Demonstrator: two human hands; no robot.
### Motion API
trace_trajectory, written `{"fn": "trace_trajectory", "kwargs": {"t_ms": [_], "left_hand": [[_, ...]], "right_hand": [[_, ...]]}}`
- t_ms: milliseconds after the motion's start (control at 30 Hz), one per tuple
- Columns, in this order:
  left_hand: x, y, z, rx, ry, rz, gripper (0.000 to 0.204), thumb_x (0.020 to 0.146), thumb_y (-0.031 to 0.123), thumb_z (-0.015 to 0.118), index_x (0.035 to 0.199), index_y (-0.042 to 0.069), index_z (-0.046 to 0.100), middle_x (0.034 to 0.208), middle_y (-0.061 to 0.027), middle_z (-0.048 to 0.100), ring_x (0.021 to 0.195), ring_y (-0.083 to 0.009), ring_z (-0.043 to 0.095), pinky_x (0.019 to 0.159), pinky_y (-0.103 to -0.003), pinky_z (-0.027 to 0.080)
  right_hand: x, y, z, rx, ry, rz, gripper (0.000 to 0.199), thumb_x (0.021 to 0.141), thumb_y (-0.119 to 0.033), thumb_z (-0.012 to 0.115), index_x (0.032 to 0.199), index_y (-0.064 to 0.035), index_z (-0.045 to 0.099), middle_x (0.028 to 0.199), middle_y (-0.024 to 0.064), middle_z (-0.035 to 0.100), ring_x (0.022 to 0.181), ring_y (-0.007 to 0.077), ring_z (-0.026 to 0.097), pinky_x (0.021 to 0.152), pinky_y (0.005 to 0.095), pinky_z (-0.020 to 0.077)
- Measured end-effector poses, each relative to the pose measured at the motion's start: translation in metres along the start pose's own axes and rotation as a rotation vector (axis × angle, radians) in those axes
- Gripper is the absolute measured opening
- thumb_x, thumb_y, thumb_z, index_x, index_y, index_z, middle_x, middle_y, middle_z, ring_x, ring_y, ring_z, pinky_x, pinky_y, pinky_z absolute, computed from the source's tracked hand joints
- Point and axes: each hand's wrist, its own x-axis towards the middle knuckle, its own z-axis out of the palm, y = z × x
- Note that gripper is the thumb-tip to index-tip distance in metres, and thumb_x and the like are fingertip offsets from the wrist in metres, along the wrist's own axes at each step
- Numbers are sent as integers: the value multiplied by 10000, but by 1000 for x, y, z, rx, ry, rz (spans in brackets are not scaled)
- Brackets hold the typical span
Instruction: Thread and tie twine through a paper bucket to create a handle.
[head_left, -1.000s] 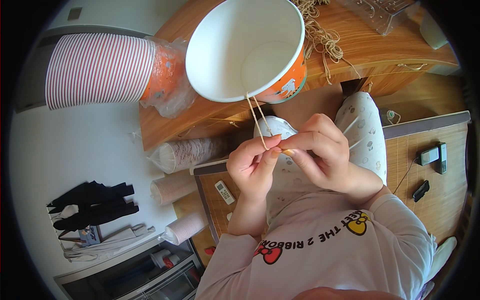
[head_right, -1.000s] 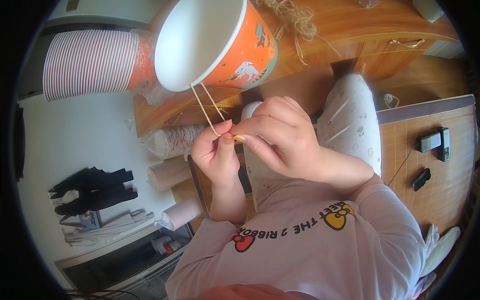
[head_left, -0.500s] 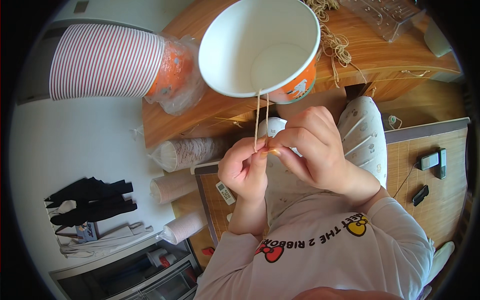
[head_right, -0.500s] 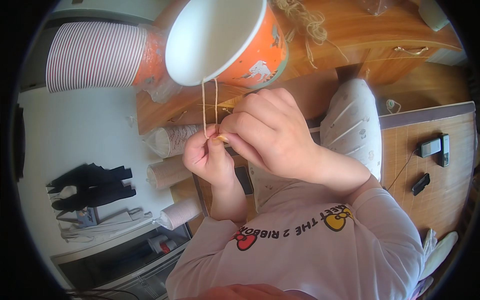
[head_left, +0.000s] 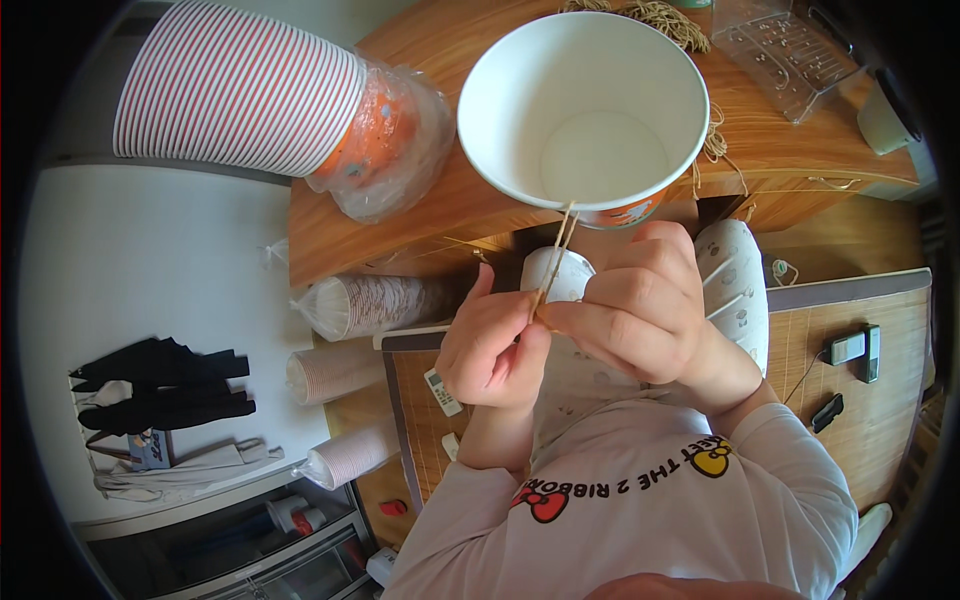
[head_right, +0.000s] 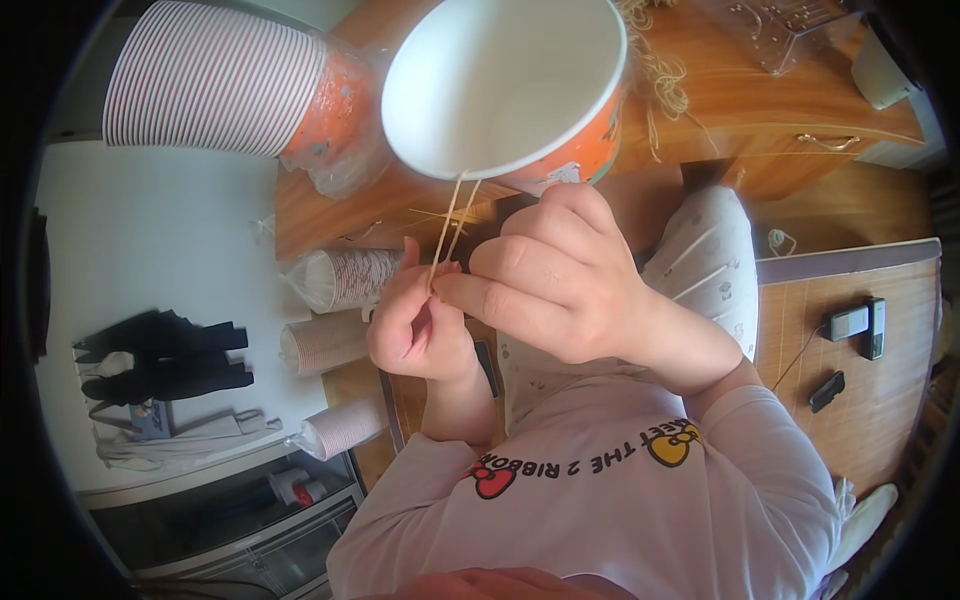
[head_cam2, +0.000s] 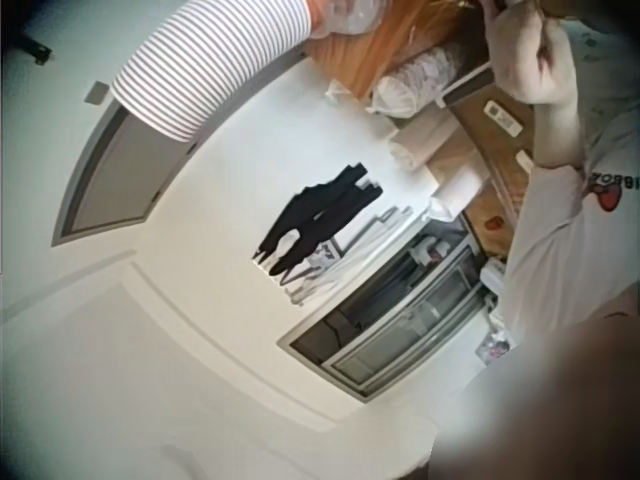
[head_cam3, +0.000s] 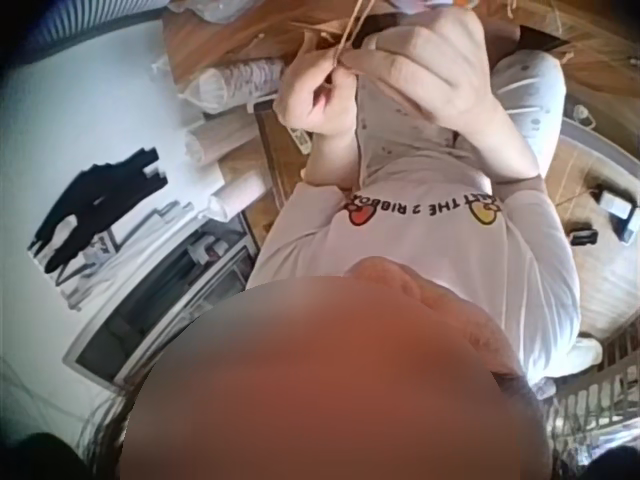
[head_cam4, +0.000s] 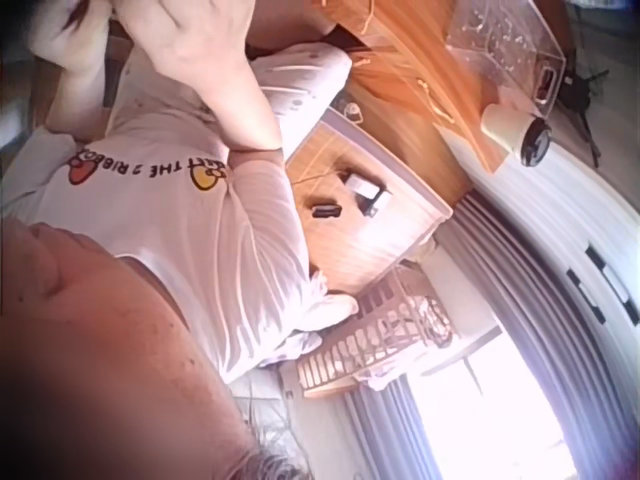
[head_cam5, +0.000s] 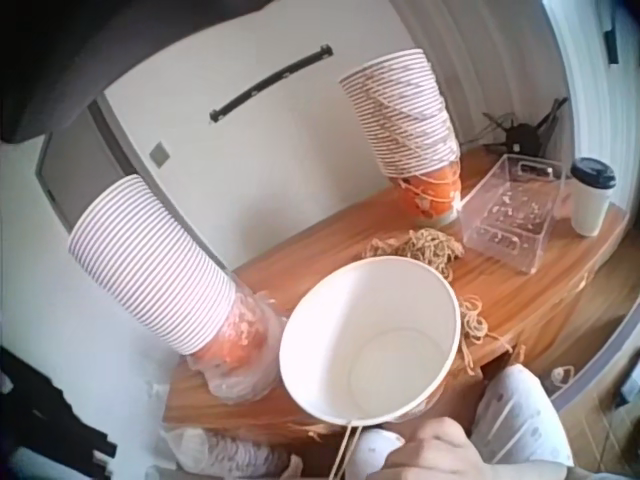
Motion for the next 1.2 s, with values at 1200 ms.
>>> {"fn": "trace_trajectory", "kwargs": {"t_ms": [1200], "left_hand": [[3,11,0,-170,70,-276,175,684,-108,693,831,-25,648,780,-114,672,676,-217,629,633,-308,507]], "right_hand": [[-4,-4,21,63,226,-46,403,728,-145,700,1129,-140,667,998,-37,718,876,184,598,730,308,457]]}}
